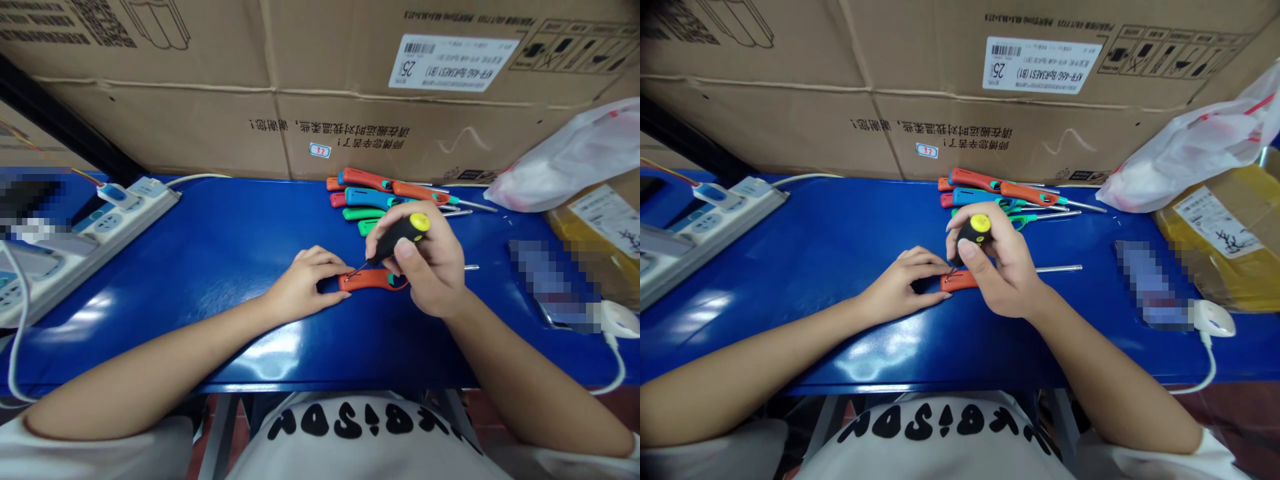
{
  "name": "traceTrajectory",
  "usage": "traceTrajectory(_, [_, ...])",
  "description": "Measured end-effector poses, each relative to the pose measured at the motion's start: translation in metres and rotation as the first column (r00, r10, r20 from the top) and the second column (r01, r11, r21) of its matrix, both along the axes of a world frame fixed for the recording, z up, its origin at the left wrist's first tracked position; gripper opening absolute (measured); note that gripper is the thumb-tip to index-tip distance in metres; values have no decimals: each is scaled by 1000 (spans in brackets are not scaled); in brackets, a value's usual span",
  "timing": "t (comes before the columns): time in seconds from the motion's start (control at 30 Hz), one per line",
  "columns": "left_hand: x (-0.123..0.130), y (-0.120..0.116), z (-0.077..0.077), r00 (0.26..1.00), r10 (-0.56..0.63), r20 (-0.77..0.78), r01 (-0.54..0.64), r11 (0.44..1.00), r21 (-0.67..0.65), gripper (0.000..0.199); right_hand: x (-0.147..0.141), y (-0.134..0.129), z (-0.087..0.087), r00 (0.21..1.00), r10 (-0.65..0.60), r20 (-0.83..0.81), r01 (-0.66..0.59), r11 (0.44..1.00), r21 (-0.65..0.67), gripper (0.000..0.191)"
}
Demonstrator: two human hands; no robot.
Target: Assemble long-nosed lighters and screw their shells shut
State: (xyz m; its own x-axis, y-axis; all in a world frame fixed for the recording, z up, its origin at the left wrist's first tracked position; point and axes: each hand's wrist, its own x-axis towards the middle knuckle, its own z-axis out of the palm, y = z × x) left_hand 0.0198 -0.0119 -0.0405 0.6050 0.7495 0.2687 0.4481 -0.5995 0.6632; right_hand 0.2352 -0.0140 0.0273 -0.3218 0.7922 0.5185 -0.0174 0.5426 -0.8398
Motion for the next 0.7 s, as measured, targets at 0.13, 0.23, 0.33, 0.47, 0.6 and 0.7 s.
traceTrajectory(0.13, [0,0,0,1000,0,-3,1,1000,5,36,1,-2,-1,1000,5,-20,-5,1000,-11,23])
traceTrajectory(0.23, [0,1,0,1000,-7,6,7,1000,5,36,1,-1,-1,999,43,-15,-43,999,17,19])
traceTrajectory(0.33, [0,1,1,1000,-7,7,7,1000,9,36,0,0,-2,996,87,16,-88,995,48,17])
traceTrajectory(0.47, [-1,1,2,1000,-7,-13,7,1000,1,37,0,2,-5,992,124,6,-124,991,58,18])
traceTrajectory(0.6, [-1,1,2,1000,-6,-7,6,1000,21,37,1,2,-7,990,141,-1,-141,989,34,19])
traceTrajectory(0.7, [-1,1,1,1000,-6,-5,6,999,36,36,0,2,-7,989,148,-5,-148,988,37,18])
